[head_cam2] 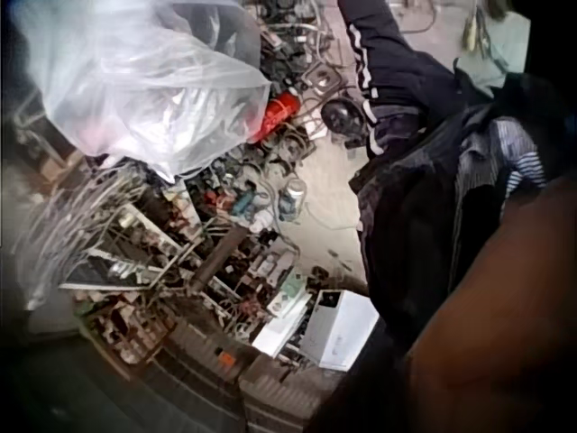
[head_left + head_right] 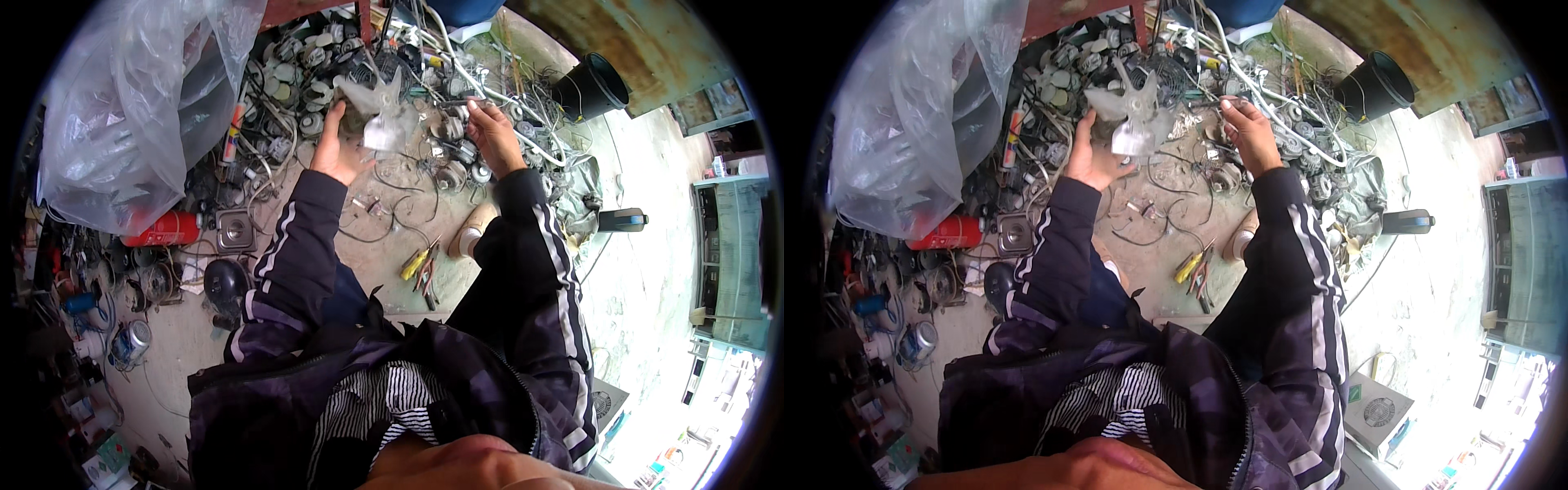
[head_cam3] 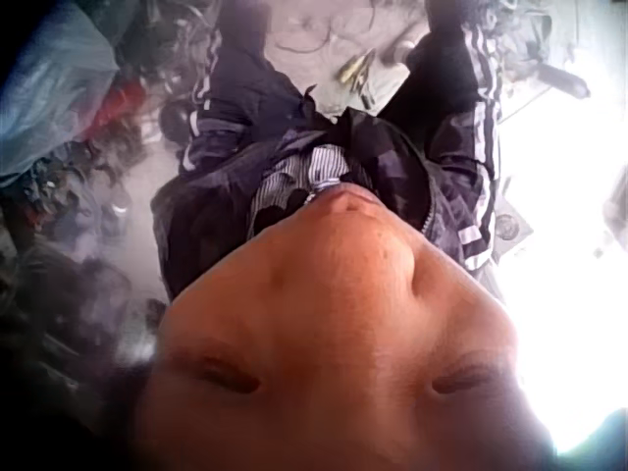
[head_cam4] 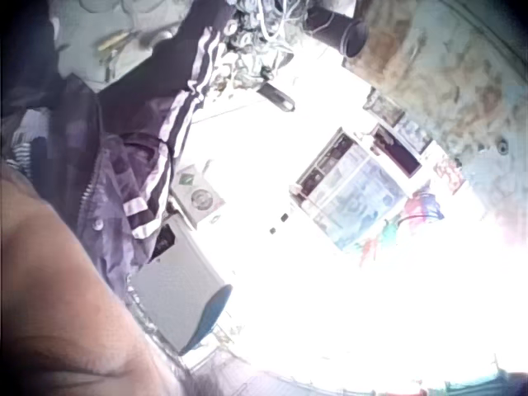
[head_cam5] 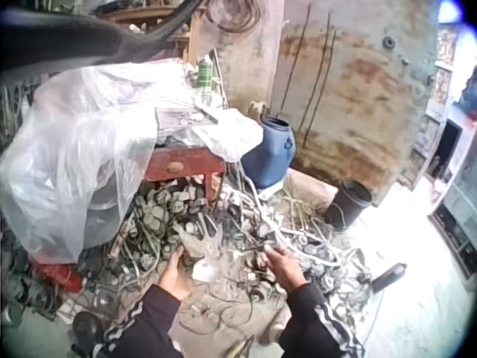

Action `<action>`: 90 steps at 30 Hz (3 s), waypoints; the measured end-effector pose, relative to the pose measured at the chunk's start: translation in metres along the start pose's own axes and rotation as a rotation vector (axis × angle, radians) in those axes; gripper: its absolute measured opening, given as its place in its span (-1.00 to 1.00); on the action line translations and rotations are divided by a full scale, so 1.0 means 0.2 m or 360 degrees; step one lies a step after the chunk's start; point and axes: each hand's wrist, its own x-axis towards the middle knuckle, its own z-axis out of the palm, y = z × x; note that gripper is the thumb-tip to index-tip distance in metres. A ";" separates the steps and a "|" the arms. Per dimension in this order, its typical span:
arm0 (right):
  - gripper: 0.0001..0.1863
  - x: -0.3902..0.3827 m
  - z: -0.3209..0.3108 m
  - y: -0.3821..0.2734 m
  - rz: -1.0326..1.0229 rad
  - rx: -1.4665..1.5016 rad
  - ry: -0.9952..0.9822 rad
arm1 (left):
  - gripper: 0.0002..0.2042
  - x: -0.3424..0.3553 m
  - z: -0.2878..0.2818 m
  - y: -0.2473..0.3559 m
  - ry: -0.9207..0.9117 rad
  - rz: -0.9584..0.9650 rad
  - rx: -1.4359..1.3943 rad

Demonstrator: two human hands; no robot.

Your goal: The person uses pliers and a wrench to disassemble and manipulate various electrical components, including fan blades and motor housings, in a cluttered workshop. They repeatedly pick up parts, attempt to loosen or remove fasteners, and place the items back into a pile of scrap.

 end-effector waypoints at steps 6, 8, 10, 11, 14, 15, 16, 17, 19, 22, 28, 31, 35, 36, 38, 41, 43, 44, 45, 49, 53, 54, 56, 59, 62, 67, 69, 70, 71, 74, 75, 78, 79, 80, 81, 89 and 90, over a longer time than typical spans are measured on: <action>-0.76 -0.21 0.17 -0.06 0.0091 0.0298 -0.0122 | -0.26 -0.07 0.01 -0.09 -0.0159 0.0044 -0.0358; -0.73 -0.21 0.18 -0.05 0.0157 0.0195 -0.0222 | -0.23 -0.08 0.04 -0.11 -0.0276 0.0105 -0.0393; -0.70 -0.21 0.17 -0.07 0.0163 0.0167 -0.0307 | -0.28 -0.08 0.06 -0.12 -0.0349 0.0160 -0.0536; -0.67 -0.20 0.16 -0.07 0.0165 0.0152 -0.0347 | -0.28 -0.08 0.07 -0.12 -0.0362 0.0136 -0.0536; -0.65 -0.19 0.14 -0.05 0.0188 0.0174 -0.0371 | -0.28 -0.05 0.04 -0.13 -0.0418 0.0067 -0.0552; -0.65 -0.19 0.16 -0.05 0.0202 0.0197 -0.0392 | -0.29 -0.04 0.03 -0.14 -0.0441 0.0065 -0.0562; -0.63 -0.22 0.20 -0.09 0.0232 0.0201 -0.0404 | -0.29 -0.04 0.02 -0.14 -0.0464 0.0063 -0.0573; -0.63 -0.22 0.21 -0.08 0.0223 0.0184 -0.0426 | -0.28 -0.03 0.00 -0.15 -0.0402 0.0113 -0.0523; -0.63 -0.21 0.21 -0.08 0.0193 0.0140 -0.0456 | -0.25 -0.01 0.01 -0.16 -0.0298 0.0203 -0.0428; -0.65 -0.23 0.20 -0.12 0.0249 0.0075 -0.0495 | -0.27 -0.01 0.03 -0.16 -0.0143 0.0294 -0.0212; -0.60 -0.25 0.21 -0.09 0.0230 -0.0509 -0.0394 | -0.33 0.01 0.01 -0.17 -0.0299 0.0345 -0.0171; -0.60 -0.27 0.24 -0.08 0.0082 -0.0588 -0.0282 | -0.28 0.02 0.01 -0.16 -0.0253 0.0350 -0.0205; -0.58 -0.26 0.22 -0.04 -0.0011 -0.0307 -0.0220 | -0.14 0.07 -0.04 -0.16 -0.0220 0.0249 -0.0440; -0.58 -0.26 0.24 -0.06 -0.0002 -0.0171 -0.0193 | -0.12 0.05 -0.01 -0.15 -0.0187 0.0246 -0.0432; -0.57 -0.28 0.29 -0.11 0.0256 0.0204 -0.0076 | -0.07 0.02 0.05 -0.12 -0.0119 0.0242 -0.0416; -0.61 -0.29 0.29 -0.12 0.0452 0.0429 -0.0135 | -0.06 0.00 0.04 -0.12 -0.0237 0.0212 -0.0335; -0.66 -0.33 0.31 -0.15 0.0550 0.0325 -0.0167 | -0.06 0.03 -0.02 -0.13 -0.0221 0.0209 -0.0321; -0.73 -0.33 0.31 -0.12 0.0503 0.0113 -0.0286 | -0.06 0.05 -0.05 -0.13 -0.0212 0.0206 -0.0313; -0.72 -0.34 0.30 -0.11 0.0450 -0.0046 -0.0393 | -0.05 0.05 -0.06 -0.13 -0.0218 0.0219 -0.0272; -0.70 -0.36 0.29 -0.09 0.0431 -0.0392 -0.0567 | -0.11 0.02 -0.07 -0.11 -0.0297 0.0271 -0.0271; -0.72 -0.39 0.35 -0.09 0.0490 -0.0162 -0.0542 | -0.17 0.01 -0.09 -0.11 -0.0387 0.0299 -0.0226; -0.73 -0.40 0.37 -0.09 0.0508 -0.0094 -0.0521 | -0.16 0.00 -0.08 -0.11 -0.0373 0.0319 -0.0197; -0.73 -0.40 0.36 -0.09 0.0485 -0.0200 -0.0607 | -0.15 -0.01 -0.04 -0.12 -0.0343 0.0359 -0.0139; -0.74 -0.40 0.35 -0.08 0.0487 -0.0331 -0.0628 | -0.12 -0.01 -0.02 -0.12 -0.0300 0.0301 -0.0202; -0.76 -0.38 0.33 -0.07 0.0513 -0.0371 -0.0708 | -0.09 -0.01 -0.01 -0.11 -0.0314 0.0310 -0.0222; -0.76 -0.38 0.35 -0.03 0.0500 -0.0327 -0.0735 | -0.04 -0.04 0.00 -0.09 -0.0263 0.0319 -0.0224; -0.76 -0.39 0.37 -0.02 0.0497 -0.0317 -0.0713 | -0.03 -0.04 0.02 -0.09 -0.0225 0.0350 -0.0176; -0.75 -0.38 0.36 -0.01 0.0501 -0.0311 -0.0717 | -0.03 -0.04 0.02 -0.10 -0.0229 0.0352 -0.0159; -0.75 -0.38 0.36 0.00 0.0504 -0.0306 -0.0720 | -0.03 -0.05 0.03 -0.10 -0.0233 0.0353 -0.0141; -0.74 -0.37 0.36 0.01 0.0505 -0.0309 -0.0734 | -0.06 -0.05 0.03 -0.09 -0.0215 0.0375 -0.0128; -0.73 -0.37 0.36 0.01 0.0502 -0.0316 -0.0737 | -0.06 -0.05 0.02 -0.09 -0.0232 0.0363 -0.0142; -0.74 -0.37 0.35 0.02 0.0502 -0.0272 -0.0749 | -0.08 -0.04 0.00 -0.10 -0.0271 0.0333 -0.0167; -0.74 -0.36 0.35 0.02 0.0516 -0.0253 -0.0751 | -0.09 -0.03 -0.01 -0.10 -0.0278 0.0328 -0.0163; -0.74 -0.36 0.35 0.02 0.0530 -0.0234 -0.0753 | -0.09 -0.03 -0.01 -0.10 -0.0284 0.0323 -0.0159; -0.74 -0.36 0.35 0.01 0.0544 -0.0216 -0.0755 | -0.10 -0.03 -0.01 -0.10 -0.0279 0.0330 -0.0150; -0.72 -0.38 0.36 -0.01 0.0692 -0.0131 -0.0796 | -0.14 -0.03 -0.03 -0.13 -0.0261 0.0386 -0.0079; -0.71 -0.38 0.35 -0.01 0.0707 -0.0099 -0.0814 | -0.14 -0.03 -0.03 -0.13 -0.0262 0.0391 -0.0070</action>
